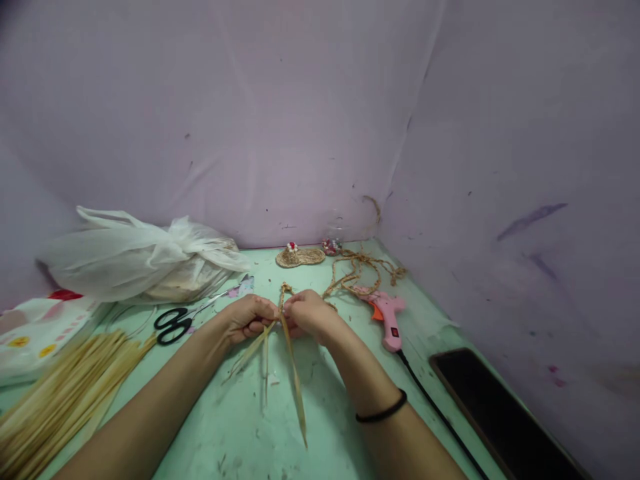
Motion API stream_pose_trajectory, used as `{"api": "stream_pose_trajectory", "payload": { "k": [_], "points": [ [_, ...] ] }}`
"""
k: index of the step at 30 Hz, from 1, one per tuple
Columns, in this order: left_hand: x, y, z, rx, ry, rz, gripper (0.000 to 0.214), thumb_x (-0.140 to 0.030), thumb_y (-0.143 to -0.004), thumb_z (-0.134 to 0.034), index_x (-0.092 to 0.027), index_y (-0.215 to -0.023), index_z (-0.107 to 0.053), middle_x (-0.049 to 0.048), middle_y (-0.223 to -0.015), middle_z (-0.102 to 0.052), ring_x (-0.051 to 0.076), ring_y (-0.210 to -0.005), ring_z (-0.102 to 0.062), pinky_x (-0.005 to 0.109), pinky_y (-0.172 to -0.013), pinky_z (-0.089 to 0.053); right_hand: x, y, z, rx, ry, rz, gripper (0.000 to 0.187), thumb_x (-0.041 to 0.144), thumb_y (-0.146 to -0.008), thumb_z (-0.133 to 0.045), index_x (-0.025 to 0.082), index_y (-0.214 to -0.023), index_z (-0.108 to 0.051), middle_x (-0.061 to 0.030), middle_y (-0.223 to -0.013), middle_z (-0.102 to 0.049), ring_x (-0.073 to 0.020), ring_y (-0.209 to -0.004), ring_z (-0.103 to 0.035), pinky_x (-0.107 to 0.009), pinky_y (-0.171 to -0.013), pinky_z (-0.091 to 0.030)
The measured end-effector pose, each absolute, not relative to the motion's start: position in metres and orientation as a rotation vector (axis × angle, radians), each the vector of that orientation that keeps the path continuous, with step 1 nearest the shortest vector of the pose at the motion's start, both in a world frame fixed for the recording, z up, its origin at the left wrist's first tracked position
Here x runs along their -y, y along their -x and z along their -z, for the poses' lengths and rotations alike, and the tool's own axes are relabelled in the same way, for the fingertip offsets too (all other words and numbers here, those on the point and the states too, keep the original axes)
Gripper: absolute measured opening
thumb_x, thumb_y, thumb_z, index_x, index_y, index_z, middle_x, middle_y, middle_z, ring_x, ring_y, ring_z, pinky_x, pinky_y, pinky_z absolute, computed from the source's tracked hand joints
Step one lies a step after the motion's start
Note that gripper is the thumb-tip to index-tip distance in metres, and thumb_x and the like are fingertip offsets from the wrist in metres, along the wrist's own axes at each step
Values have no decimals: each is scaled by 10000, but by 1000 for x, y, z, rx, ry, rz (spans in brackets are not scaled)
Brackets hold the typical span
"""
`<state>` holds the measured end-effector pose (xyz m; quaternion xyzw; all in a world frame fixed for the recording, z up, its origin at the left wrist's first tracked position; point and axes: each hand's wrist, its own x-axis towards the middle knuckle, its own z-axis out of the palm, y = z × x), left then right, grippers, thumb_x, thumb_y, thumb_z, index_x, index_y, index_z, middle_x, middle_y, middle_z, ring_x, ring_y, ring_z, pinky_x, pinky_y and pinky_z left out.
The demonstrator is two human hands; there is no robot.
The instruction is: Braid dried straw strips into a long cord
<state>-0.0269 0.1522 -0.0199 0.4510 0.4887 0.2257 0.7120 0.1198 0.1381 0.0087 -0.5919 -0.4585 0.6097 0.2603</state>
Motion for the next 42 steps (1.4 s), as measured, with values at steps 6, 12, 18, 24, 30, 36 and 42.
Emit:
{"api": "stream_pose_trajectory", "payload": {
  "k": [6, 12, 18, 24, 30, 36, 42],
  "points": [
    [-153, 29, 23, -1106, -1062, -476, 112, -209, -494, -536, -125, -568, -525, -77, -386, -319, 12, -313, -188, 169, -331, -60, -136, -111, 6, 1332, 1546, -1691, 157, 89, -658, -486, 140, -509, -477, 30, -427, -425, -36, -334, -309, -177, -348, -225],
    [-150, 28, 15, -1338, -1249, -436, 74, -160, -485, -504, -134, -533, -555, -60, -340, -340, 45, -308, -240, 180, -323, -117, -142, -118, 20, 1355, 1554, -1606, 87, 127, -585, -534, 145, -507, -500, 77, -361, -346, -29, -309, -207, -209, -342, -123],
    [-145, 26, -4, -1594, -1523, -358, 59, -142, -498, -551, -129, -441, -543, -27, -340, -397, 71, -349, -321, 200, -370, -228, -142, -117, 25, 1341, 1512, -1590, 70, 132, -561, -535, 135, -494, -518, 67, -359, -407, -27, -312, -210, -211, -347, -121],
    [-121, -1, -4, -1771, -1658, -500, 86, -118, -495, -589, -168, -456, -529, 9, -397, -411, 167, -519, -488, 218, -468, -286, -140, -115, 23, 1193, 1471, -1671, 92, 72, -532, -495, 143, -477, -517, 60, -341, -404, -39, -322, -243, -201, -357, -166],
    [-105, -18, -4, -1589, -1696, -681, 125, -107, -524, -595, -180, -472, -508, 11, -425, -406, 193, -620, -529, 219, -520, -324, -140, -115, 24, 1110, 1442, -1751, 144, 29, -509, -448, 154, -451, -492, 32, -375, -460, -70, -360, -369, -194, -387, -266],
    [-136, 14, -23, -1668, -1268, -660, 67, -160, -659, -509, -135, -608, -544, -3, -446, -488, 94, -371, -427, 197, -383, -285, -143, -123, 21, 1121, 1306, -1824, 97, 91, -592, -514, 124, -501, -520, 37, -389, -455, -39, -333, -327, -176, -360, -227],
    [-142, 13, -2, -1252, -890, -488, 116, -76, -666, -463, -67, -610, -565, 20, -475, -520, 58, -367, -447, 157, -352, -330, -144, -128, 22, 1220, 1212, -1856, 22, 123, -605, -530, 130, -587, -540, 30, -450, -507, -47, -375, -378, -169, -385, -256]
  ]
}}
